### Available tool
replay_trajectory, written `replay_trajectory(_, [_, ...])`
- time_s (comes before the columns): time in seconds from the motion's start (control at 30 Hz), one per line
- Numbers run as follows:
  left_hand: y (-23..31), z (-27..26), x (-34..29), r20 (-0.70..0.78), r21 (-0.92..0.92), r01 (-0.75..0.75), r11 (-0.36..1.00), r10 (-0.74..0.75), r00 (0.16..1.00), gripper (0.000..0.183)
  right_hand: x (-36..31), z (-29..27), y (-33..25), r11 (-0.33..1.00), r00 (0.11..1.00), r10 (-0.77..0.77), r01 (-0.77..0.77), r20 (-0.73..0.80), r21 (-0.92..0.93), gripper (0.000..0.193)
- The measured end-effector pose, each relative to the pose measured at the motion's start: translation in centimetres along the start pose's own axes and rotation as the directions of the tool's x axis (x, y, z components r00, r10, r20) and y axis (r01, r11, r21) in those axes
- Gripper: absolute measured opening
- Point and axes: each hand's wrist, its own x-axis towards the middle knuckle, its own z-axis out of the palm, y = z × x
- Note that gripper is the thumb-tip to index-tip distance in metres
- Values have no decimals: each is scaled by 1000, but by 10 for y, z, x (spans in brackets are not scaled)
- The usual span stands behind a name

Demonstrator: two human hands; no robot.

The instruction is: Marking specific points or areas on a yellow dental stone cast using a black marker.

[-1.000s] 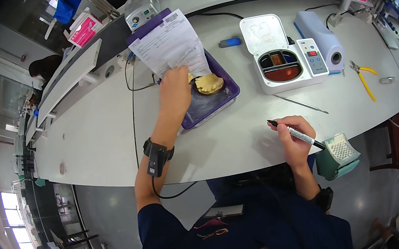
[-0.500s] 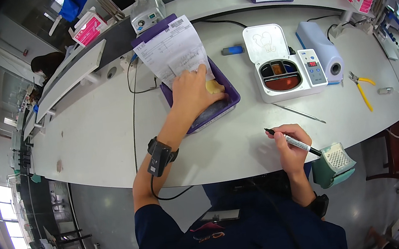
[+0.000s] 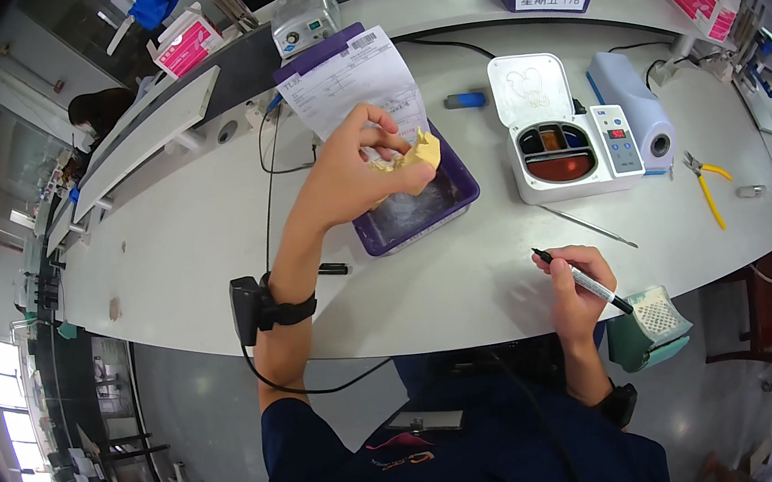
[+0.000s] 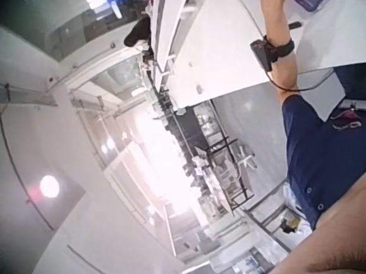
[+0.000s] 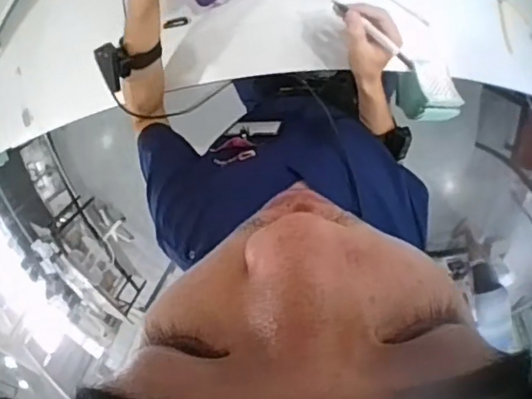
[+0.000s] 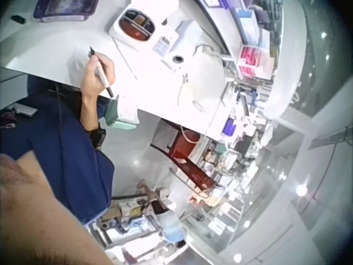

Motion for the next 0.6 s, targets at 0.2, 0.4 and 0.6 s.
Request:
replay_trajectory(0.2, [-1,19,-11,211,-855,125,503,117,970,58,0,-2,1,996,995,-84,82,-45,-46,8])
replay_trajectory(0.4, [2,87,-24,574,-817,573,67,194,796,60,1,-6,6,980,968,-197,194,-157,-38,11])
replay_trajectory(0.6, [-20,131,-38,385,-649,227,726,57,921,46,6,-7,7,980,949,-193,200,-251,3,14])
